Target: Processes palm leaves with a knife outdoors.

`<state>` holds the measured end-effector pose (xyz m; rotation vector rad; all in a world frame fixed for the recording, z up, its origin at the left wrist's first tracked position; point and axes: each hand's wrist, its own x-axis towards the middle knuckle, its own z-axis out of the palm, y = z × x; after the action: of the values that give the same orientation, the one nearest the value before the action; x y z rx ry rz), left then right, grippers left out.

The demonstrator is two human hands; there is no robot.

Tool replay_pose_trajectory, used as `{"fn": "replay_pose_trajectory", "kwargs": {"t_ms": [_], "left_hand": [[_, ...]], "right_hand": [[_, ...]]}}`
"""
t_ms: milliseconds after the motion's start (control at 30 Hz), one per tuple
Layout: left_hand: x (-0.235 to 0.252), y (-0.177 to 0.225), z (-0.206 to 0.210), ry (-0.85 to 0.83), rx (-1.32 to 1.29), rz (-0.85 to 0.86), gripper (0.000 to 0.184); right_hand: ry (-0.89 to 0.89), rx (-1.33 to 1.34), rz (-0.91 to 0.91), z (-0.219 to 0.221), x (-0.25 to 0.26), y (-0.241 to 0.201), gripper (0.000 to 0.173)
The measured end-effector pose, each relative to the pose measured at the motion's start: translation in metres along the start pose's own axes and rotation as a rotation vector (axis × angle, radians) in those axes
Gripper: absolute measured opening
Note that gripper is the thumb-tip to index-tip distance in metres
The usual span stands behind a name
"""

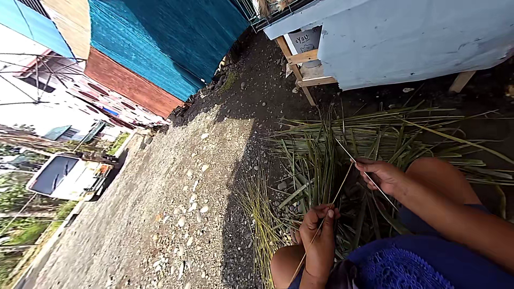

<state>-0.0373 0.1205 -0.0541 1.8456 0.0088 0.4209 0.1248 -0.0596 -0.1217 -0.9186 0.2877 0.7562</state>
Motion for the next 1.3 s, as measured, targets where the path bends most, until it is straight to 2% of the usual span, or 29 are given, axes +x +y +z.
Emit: {"fn": "replay_pose_trajectory", "kwargs": {"t_ms": [133, 267, 400, 567, 700, 833, 933, 1100, 1167, 1300], "left_hand": [[0.000, -0.005, 0.002, -0.027, 0.066, 0.001, 0.008], [0.001, 0.004, -0.004, -0.012, 0.122, 0.030, 0.008], [0.005, -0.005, -0.008, 0.076, 0.207, 0.043, 0.008], [0.007, -0.017, -0.005, 0.043, 0.336, 0.104, 0.007], [0.007, -0.013, -0.003, -0.056, 0.533, 0.217, 0.010], [0.006, -0.013, -0.006, -0.111, 0.636, 0.297, 0.011], [0.004, -0.011, -0.010, -0.168, 0.642, 0.363, 0.014], [0.002, 0.000, -0.017, -0.299, 0.615, 0.491, 0.015], [0.001, 0.003, -0.020, -0.327, 0.613, 0.509, 0.014], [-0.009, 0.014, -0.029, -0.355, 0.620, 0.503, 0.011]], "right_hand": [[0.127, -0.193, -0.026, -0.004, 0.015, 0.013, 0.041], [0.269, -0.176, -0.001, -0.024, 0.030, 0.009, 0.039], [0.018, -0.161, 0.035, -0.012, 0.007, 0.007, 0.035], [-0.477, -0.164, 0.168, 0.017, -0.038, 0.023, 0.035], [-0.610, -0.187, 0.189, 0.032, -0.054, 0.023, 0.038], [-0.587, -0.155, 0.231, 0.032, -0.054, 0.026, 0.037], [-0.583, -0.021, 0.262, 0.023, -0.043, 0.030, 0.034], [-0.530, 0.106, 0.200, 0.003, -0.020, 0.027, 0.032], [-0.479, 0.098, 0.180, 0.001, -0.016, 0.027, 0.032], [-0.267, 0.066, 0.155, -0.007, -0.001, 0.026, 0.029]]}}
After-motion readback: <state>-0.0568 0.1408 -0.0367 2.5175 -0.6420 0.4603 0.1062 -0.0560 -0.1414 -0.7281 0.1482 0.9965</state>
